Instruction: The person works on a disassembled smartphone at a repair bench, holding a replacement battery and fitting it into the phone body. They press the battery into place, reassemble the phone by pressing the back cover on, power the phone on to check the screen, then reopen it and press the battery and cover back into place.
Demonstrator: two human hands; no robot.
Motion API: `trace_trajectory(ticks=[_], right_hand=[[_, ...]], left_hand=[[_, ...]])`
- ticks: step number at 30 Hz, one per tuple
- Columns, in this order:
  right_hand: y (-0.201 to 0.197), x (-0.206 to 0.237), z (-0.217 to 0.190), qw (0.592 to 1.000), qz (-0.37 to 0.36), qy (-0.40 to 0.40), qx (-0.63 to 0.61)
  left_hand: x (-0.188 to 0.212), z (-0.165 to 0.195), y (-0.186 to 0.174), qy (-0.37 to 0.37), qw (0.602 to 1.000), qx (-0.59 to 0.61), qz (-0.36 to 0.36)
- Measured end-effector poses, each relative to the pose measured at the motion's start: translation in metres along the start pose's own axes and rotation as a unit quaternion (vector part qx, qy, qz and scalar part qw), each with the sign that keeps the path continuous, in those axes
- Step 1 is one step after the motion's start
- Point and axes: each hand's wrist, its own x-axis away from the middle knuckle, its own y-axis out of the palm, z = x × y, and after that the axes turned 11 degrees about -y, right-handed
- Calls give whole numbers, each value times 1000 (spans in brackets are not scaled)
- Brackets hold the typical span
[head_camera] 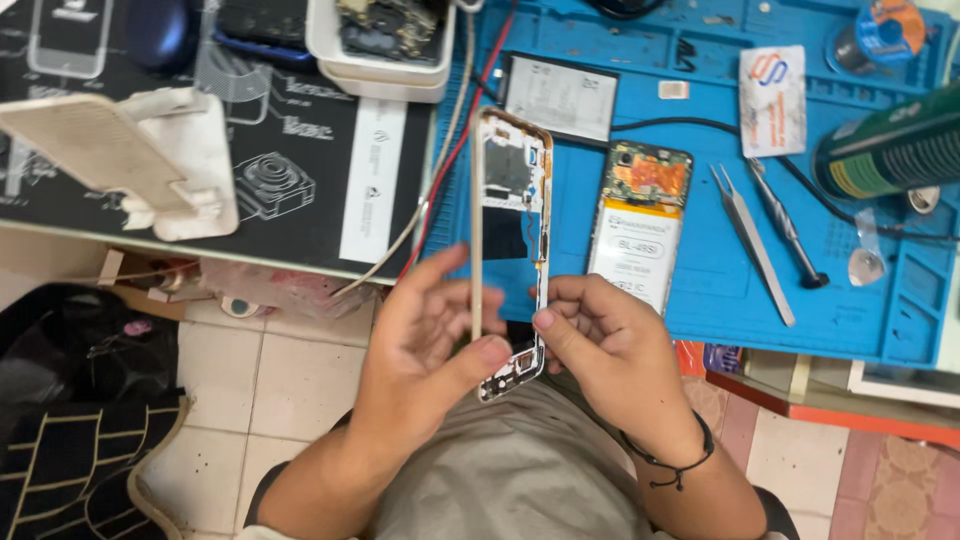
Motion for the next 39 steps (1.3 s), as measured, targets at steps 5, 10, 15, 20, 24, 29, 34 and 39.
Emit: trace_trajectory(ticks=[5, 10, 15, 20, 24, 29, 34, 39], right_hand=[[-14, 3, 4, 1000, 26, 3, 4], [-30, -9, -12, 979, -1, -19, 203], [-51, -35, -27, 992, 96, 8, 86], [-61, -65, -24, 995, 58, -66, -39], [-64, -71, -20, 994, 58, -79, -50], [-67, -76, -23, 995, 53, -82, 8], [-60, -84, -26, 992, 72, -103, 13], [-54, -86, -33, 948, 88, -191, 238]], left_hand=[[-41, -6, 18, -93, 974, 136, -154], [-61, -4, 31, -78, 976, 84, -183], [-71, 6, 32, -131, 978, -11, -164], [-80, 11, 44, -135, 976, -74, -154], [-86, 14, 50, -147, 971, -127, -138], [-94, 14, 56, -171, 974, -108, -100], [-97, 17, 64, -126, 975, -163, -81], [-101, 16, 69, -68, 970, -221, -72]])
